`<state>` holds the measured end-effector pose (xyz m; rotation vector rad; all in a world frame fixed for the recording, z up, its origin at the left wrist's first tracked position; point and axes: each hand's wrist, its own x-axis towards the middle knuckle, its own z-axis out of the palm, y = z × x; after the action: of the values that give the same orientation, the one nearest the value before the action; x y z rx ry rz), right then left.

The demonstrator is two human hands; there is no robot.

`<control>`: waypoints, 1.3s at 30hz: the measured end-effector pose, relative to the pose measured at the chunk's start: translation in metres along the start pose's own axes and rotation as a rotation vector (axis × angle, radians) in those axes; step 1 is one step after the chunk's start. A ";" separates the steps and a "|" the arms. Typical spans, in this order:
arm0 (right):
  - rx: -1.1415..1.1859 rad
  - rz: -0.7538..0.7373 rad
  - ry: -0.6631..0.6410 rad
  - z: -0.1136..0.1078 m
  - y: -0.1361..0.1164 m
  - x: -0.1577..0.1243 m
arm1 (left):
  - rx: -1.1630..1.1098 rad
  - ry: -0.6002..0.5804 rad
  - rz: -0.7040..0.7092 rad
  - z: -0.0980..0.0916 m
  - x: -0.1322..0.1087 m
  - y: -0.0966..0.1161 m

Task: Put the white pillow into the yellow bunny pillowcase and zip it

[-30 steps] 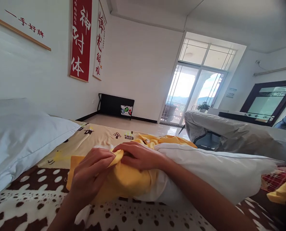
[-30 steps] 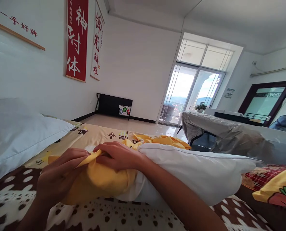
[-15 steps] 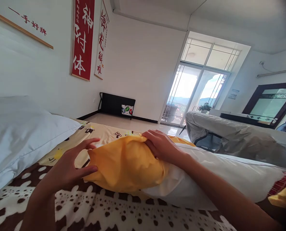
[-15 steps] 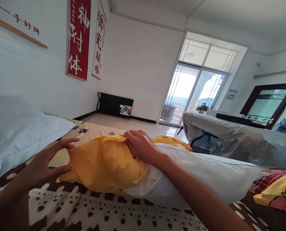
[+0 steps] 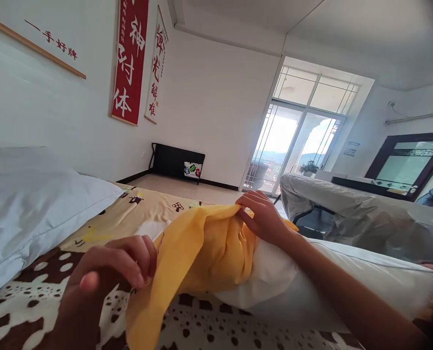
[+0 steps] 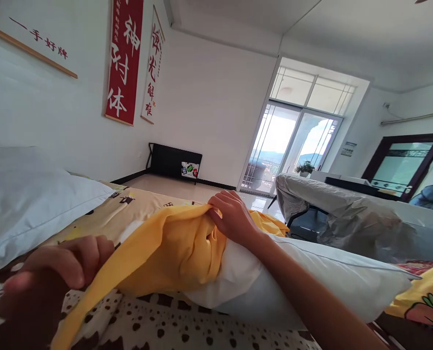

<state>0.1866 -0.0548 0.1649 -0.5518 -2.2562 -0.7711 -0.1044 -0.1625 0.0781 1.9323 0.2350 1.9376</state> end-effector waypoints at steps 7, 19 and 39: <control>-0.160 -0.079 0.234 -0.002 -0.009 -0.002 | 0.324 -0.272 -0.458 -0.015 0.007 -0.034; -0.091 0.183 0.164 0.012 -0.021 0.009 | 0.253 -0.250 -0.506 0.026 0.002 -0.053; 0.208 -0.223 -0.046 0.016 -0.149 -0.017 | 0.118 0.181 -0.486 0.018 0.003 -0.047</control>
<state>0.1055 -0.1562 0.0881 -0.2240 -2.4318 -0.6239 -0.0792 -0.1208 0.0634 1.5735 0.8054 1.7900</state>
